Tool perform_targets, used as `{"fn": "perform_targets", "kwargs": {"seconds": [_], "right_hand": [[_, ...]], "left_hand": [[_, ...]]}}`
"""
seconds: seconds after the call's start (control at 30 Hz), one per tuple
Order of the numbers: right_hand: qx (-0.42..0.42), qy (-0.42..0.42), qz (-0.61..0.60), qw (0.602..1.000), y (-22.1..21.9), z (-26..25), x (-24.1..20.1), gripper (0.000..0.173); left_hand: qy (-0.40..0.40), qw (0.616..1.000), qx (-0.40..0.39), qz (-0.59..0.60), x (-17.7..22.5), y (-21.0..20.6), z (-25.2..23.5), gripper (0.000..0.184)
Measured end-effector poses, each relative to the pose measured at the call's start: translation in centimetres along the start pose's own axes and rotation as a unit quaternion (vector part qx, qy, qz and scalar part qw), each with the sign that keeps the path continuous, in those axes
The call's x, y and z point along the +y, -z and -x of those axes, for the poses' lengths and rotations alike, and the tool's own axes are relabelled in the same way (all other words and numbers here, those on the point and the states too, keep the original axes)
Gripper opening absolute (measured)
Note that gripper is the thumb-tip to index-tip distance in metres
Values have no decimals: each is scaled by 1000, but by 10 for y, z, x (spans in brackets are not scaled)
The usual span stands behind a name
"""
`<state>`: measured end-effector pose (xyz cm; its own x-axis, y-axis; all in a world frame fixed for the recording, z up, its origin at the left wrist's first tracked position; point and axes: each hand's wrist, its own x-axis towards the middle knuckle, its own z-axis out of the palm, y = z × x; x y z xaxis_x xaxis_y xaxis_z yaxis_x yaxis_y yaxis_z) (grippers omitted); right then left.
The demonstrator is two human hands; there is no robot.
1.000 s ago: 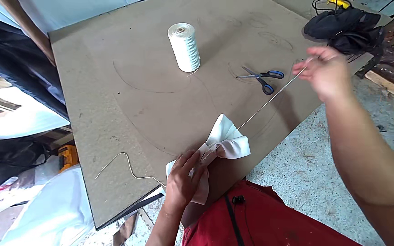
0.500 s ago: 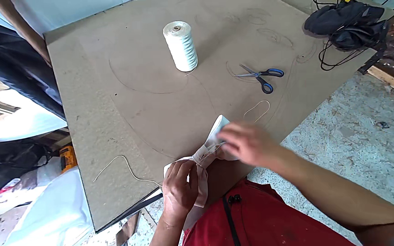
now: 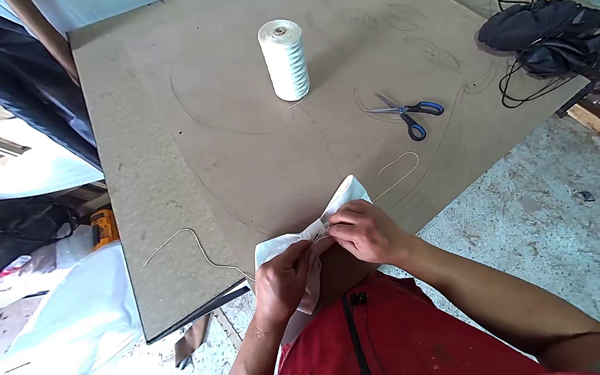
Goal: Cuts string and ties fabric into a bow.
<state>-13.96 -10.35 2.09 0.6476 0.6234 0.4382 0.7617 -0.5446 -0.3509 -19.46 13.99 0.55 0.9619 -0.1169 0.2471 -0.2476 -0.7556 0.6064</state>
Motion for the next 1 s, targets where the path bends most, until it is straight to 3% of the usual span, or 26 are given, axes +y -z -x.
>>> {"fn": "perform_targets", "kwargs": {"seconds": [0.13, 0.3, 0.4, 1.0], "right_hand": [[9, -46, -13, 999, 4, -3, -16, 19], [-35, -206, -56, 976, -4, 5, -22, 25], [-41, -260, -52, 963, -5, 10, -12, 26], [16, -244, -39, 969, -11, 28, -1, 28]], "left_hand": [[-24, 999, 19, -19, -1, -6, 4, 22], [-54, 998, 38, -17, -6, -11, 8, 24], [-77, 996, 34, 0, -13, -10, 11, 25], [-51, 997, 51, -28, -24, 2, 22, 27]]}}
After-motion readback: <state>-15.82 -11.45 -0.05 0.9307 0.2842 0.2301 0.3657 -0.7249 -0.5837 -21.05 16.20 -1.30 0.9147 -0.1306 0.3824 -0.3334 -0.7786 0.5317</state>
